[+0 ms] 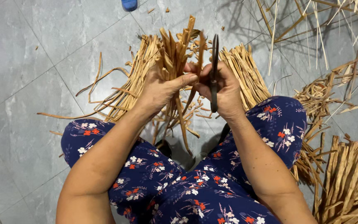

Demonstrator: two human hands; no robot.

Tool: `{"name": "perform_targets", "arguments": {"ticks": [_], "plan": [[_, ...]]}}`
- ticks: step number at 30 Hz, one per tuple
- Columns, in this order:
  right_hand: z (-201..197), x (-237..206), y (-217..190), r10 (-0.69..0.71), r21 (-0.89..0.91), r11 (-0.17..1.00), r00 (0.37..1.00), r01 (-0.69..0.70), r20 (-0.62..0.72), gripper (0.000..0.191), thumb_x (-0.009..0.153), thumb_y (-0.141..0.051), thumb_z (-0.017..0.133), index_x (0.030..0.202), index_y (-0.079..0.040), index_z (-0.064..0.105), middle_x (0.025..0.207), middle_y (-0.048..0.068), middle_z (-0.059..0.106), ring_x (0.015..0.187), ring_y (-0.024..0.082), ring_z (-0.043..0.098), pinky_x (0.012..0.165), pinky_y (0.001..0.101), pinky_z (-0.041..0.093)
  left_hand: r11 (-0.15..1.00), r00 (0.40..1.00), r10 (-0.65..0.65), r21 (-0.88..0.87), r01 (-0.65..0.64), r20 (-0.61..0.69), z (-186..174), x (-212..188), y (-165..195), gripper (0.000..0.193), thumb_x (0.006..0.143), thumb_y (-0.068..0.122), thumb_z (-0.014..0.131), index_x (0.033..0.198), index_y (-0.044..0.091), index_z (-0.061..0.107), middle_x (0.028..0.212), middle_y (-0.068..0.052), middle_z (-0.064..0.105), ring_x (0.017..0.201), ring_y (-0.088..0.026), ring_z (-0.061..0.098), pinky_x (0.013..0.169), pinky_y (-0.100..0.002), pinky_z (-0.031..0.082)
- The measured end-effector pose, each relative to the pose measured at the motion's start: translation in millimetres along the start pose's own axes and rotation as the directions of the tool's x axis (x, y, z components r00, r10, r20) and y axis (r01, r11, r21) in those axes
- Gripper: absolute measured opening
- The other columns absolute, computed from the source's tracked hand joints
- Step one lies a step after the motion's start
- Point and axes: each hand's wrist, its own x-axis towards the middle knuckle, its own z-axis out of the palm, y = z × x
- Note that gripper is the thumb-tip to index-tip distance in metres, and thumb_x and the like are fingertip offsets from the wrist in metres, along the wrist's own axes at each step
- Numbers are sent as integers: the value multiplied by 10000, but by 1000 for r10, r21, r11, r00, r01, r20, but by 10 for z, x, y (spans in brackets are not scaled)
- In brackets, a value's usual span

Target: The person sits on the tiled floor surrounded by bundles of dried palm leaves and uses scissors to trim the ends off the leaves. They hold a bundle in one hand, cut pieces off with the scissors, and drop the trimmed pieces onto the floor, working through the pile one bundle at a time.

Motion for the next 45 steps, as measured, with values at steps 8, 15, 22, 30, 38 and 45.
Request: {"name": "perform_targets", "arguments": {"ticks": [8,15,22,30,38,45], "plan": [[-199,9,-104,159,-139,977,987,-160,-19,480,871,-104,819,1262,-92,540,1161,63,703,1071,126,679,921,282,581,991,992,-117,-65,113,-47,-133,32,119,261,871,116,789,1091,51,666,981,-53,755,934,-172,784,844,-303,653],[-305,-22,-258,235,-451,871,972,-197,28,563,843,-202,866,1330,-65,618,1049,6,668,960,74,632,863,224,539,981,981,-192,-13,192,-12,-336,-25,374,229,882,102,779,1081,33,689,888,-57,731,717,-163,753,638,-280,625],[-262,-35,-285,283,-493,831,959,-258,-25,532,768,-162,886,1252,-63,690,838,-75,570,764,17,534,693,177,456,973,976,-209,115,200,69,-432,-20,440,212,879,108,784,1067,32,723,885,-18,728,700,-111,710,647,-247,611],[-227,-35,-251,276,-495,827,959,-267,-57,416,754,-206,922,1099,-63,738,737,-100,561,658,-8,490,576,171,391,952,962,-271,158,261,45,-471,-48,496,209,870,132,789,1055,54,730,841,9,719,677,-83,680,617,-226,554],[-186,-6,-293,299,-336,853,900,-401,-317,324,788,-150,856,1064,-48,721,670,-51,578,523,44,477,460,225,351,930,953,-294,252,268,74,-581,-46,498,292,873,216,795,1128,83,749,766,-2,678,633,-81,609,545,-241,463],[-188,4,-344,34,-532,838,986,-117,-163,452,823,-190,885,1212,-52,702,905,-48,602,786,17,551,701,194,455,870,890,-379,426,250,252,-508,11,273,278,865,223,825,1037,21,743,807,-14,716,723,-107,666,633,-276,550]]}}
